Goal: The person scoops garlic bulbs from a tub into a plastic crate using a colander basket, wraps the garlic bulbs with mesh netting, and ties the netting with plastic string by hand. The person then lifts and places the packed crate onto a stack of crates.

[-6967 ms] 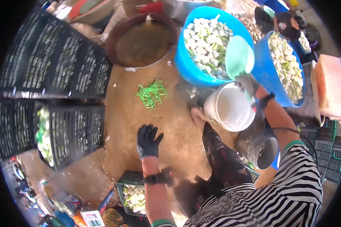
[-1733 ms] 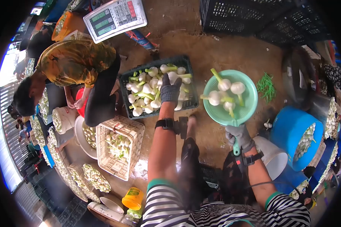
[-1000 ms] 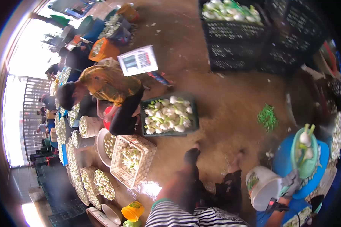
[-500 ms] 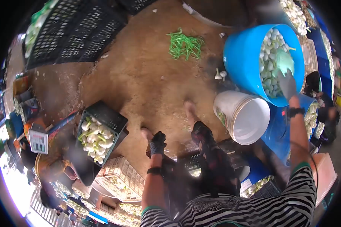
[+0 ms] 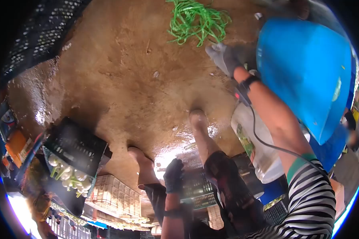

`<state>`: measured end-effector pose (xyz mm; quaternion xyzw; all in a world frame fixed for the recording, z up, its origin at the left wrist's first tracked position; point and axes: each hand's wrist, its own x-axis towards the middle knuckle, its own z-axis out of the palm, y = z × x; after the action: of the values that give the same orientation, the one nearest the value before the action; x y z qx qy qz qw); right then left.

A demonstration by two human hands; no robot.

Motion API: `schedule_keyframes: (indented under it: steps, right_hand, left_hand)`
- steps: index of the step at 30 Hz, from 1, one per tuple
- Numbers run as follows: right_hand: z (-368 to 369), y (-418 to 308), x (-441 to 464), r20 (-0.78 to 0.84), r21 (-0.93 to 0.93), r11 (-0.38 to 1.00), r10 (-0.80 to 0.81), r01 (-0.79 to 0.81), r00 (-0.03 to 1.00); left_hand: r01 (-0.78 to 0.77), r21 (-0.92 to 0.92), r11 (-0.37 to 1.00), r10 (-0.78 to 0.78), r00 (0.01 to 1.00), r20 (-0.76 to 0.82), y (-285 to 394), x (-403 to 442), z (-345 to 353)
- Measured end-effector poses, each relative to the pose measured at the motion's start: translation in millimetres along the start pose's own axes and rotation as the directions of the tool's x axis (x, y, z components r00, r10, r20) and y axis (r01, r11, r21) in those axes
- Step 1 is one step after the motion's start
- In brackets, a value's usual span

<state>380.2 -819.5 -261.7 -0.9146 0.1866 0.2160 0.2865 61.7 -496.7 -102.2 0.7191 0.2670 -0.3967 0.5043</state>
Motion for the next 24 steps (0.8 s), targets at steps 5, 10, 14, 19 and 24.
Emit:
schedule_keyframes:
  steps: [5, 10, 14, 19, 24]
  right_hand:
    - [64.3, -6.8, 67.7, -0.166, -0.229, 0.935, 0.237, -0.271, 0.957]
    - [53.9, 3.3, 0.4, -0.064, 0.204, 0.973, 0.127, -0.111, 0.990]
    - [20.9, -8.0, -113.3, 0.042, 0.348, 0.937, -0.002, -0.013, 0.999]
    - [-14.8, -54.1, -219.0, 0.151, 0.089, 0.772, -0.635, 0.629, 0.758]
    - [-43.2, -102.0, -264.3, 0.341, 0.146, 0.816, -0.573, 0.560, 0.745]
  left_hand:
    - [-0.354, 0.526, 0.773, 0.406, 0.914, 0.017, -57.4, 11.3, 16.4]
    - [0.427, -0.695, 0.578, -0.584, 0.812, 0.013, -20.8, 8.3, 29.0]
    - [0.261, -0.741, 0.618, -0.335, 0.941, 0.051, 48.1, 28.3, 25.3]
    - [0.155, -0.894, 0.420, -0.117, 0.986, 0.116, 130.8, 58.5, 32.6]
    - [-0.201, -0.395, 0.897, 0.066, 0.942, -0.329, 118.5, 76.5, 35.3]
